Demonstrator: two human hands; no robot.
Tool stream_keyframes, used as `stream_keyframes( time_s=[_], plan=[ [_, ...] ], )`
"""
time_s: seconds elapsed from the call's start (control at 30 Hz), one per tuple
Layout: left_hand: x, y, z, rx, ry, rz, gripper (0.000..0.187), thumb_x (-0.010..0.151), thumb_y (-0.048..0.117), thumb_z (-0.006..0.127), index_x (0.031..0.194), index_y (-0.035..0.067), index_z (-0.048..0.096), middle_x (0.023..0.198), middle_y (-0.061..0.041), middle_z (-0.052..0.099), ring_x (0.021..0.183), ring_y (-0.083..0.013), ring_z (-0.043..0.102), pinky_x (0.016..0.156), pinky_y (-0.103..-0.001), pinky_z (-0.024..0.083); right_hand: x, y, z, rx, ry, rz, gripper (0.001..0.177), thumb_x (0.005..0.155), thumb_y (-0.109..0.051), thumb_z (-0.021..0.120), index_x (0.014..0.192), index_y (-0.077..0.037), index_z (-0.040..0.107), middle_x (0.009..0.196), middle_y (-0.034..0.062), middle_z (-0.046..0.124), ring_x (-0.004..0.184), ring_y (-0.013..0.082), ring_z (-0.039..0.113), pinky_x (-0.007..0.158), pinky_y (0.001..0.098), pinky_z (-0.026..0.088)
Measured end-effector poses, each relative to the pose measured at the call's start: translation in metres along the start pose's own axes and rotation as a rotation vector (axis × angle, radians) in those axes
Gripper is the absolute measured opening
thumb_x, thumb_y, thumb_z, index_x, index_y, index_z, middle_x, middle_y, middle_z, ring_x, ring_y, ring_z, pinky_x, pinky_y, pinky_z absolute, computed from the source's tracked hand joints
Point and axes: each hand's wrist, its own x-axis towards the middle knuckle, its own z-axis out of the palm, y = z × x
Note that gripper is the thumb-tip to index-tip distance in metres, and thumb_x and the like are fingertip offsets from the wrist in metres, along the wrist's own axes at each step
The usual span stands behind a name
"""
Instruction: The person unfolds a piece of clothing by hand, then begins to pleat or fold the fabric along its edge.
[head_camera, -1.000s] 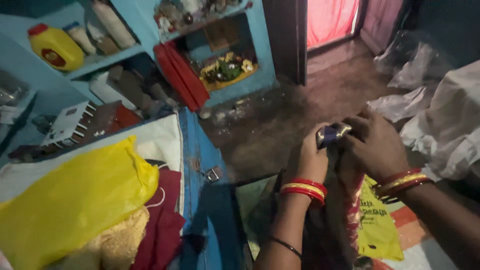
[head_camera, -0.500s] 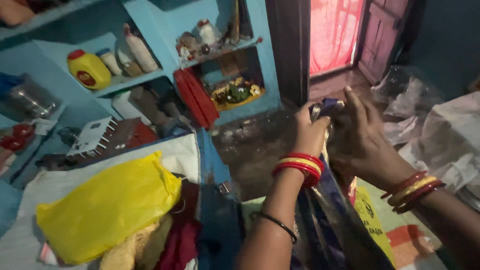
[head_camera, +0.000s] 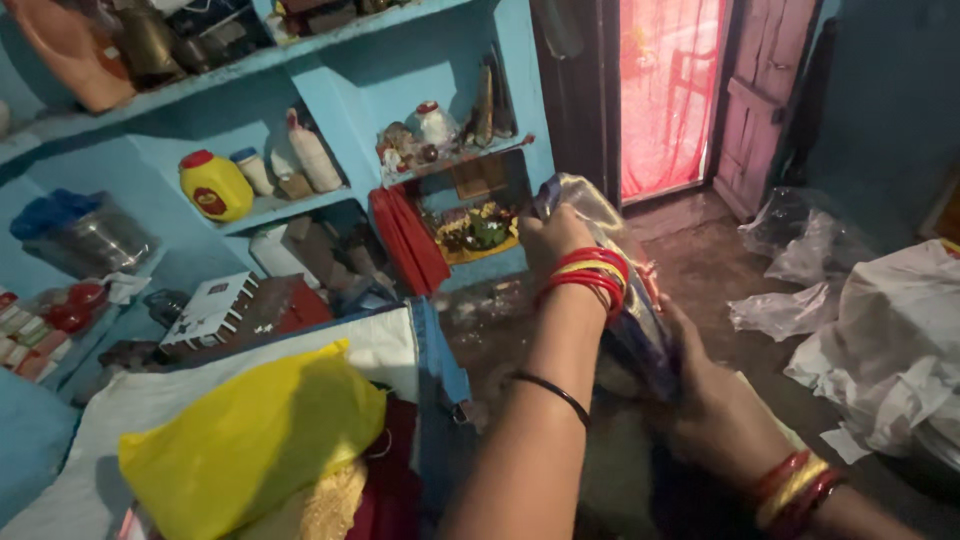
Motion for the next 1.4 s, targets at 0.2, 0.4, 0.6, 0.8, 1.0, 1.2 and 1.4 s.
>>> stream_keyframes(
  time_s=[0.2,0.4,0.6,0.8,1.0,1.2,1.4],
  plan=[
    [0.021,0.027,0.006,-0.181,-0.289,0.263,0.058,0.07,0.022,0.076,0.121,-0.001,0.063,0.113,-0.02,0.074,0.092,-0.0315,0.076,0.081,-0.041,0.06,0.024,-0.009,-0.046,0.331,0.18,-0.254,0.056,0.067,0.007,0.065,0.121,-0.007,0.072,0.088,0.0116,0.079,0.077,0.0178,0.069,0.069,0.0362,0.057],
    [-0.005,0.044,0.015,0.07,-0.721,0.379,0.09,0.078,0.036,0.085,0.146,-0.004,0.042,0.131,-0.021,0.064,0.112,-0.0248,0.066,0.097,-0.037,0.05,0.07,-0.012,-0.062,0.489,0.336,-0.31,0.029,0.087,-0.003,0.072,0.116,0.0,0.074,0.101,0.009,0.079,0.09,0.0134,0.068,0.082,0.0322,0.054],
    [-0.072,0.048,-0.032,0.342,-1.083,0.338,0.12,0.074,0.063,0.079,0.155,-0.01,0.031,0.149,-0.028,0.052,0.14,-0.031,0.049,0.114,-0.04,0.037,0.097,0.003,-0.082,0.609,0.442,-0.413,0.022,0.092,-0.001,0.063,0.114,0.001,0.07,0.102,0.0083,0.075,0.093,0.0131,0.068,0.079,0.0314,0.054],
    [-0.116,0.065,-0.074,0.675,-1.295,0.47,0.179,0.047,0.08,0.079,0.151,-0.015,-0.031,0.154,-0.041,0.036,0.146,-0.0379,0.042,0.121,-0.04,0.034,0.096,-0.023,-0.1,0.597,0.414,-0.147,0.014,0.089,0.001,0.07,0.101,0.007,0.072,0.089,0.0166,0.073,0.075,0.0201,0.066,0.062,0.0371,0.052],
    [-0.154,0.08,-0.096,1.115,-1.079,0.682,0.178,0.05,0.064,0.098,0.159,0.005,-0.03,0.163,-0.044,0.001,0.15,-0.0531,0.019,0.119,-0.049,0.025,0.085,-0.046,-0.107,0.769,0.415,-0.197,0.015,0.088,0.002,0.064,0.102,0.005,0.07,0.09,0.0131,0.073,0.077,0.0184,0.069,0.062,0.0335,0.054],
    [-0.173,0.079,-0.105,1.27,-0.775,0.728,0.135,0.073,0.019,0.084,0.168,0.023,-0.012,0.152,-0.036,0.037,0.129,-0.0515,0.053,0.106,-0.054,0.046,0.072,-0.061,-0.113,0.857,0.387,-0.162,0.017,0.087,0.0,0.068,0.104,0.003,0.071,0.092,0.0125,0.075,0.077,0.0191,0.07,0.064,0.0316,0.055],
    [-0.147,0.075,-0.103,1.192,-0.629,0.823,0.055,0.091,0.006,0.061,0.143,0.023,0.051,0.119,-0.023,0.072,0.118,-0.0481,0.063,0.099,-0.061,0.046,0.073,-0.056,-0.124,0.916,0.326,-0.106,0.017,0.086,-0.007,0.071,0.102,0.001,0.071,0.088,0.008,0.074,0.073,0.0165,0.069,0.061,0.0307,0.055]
  ],
)
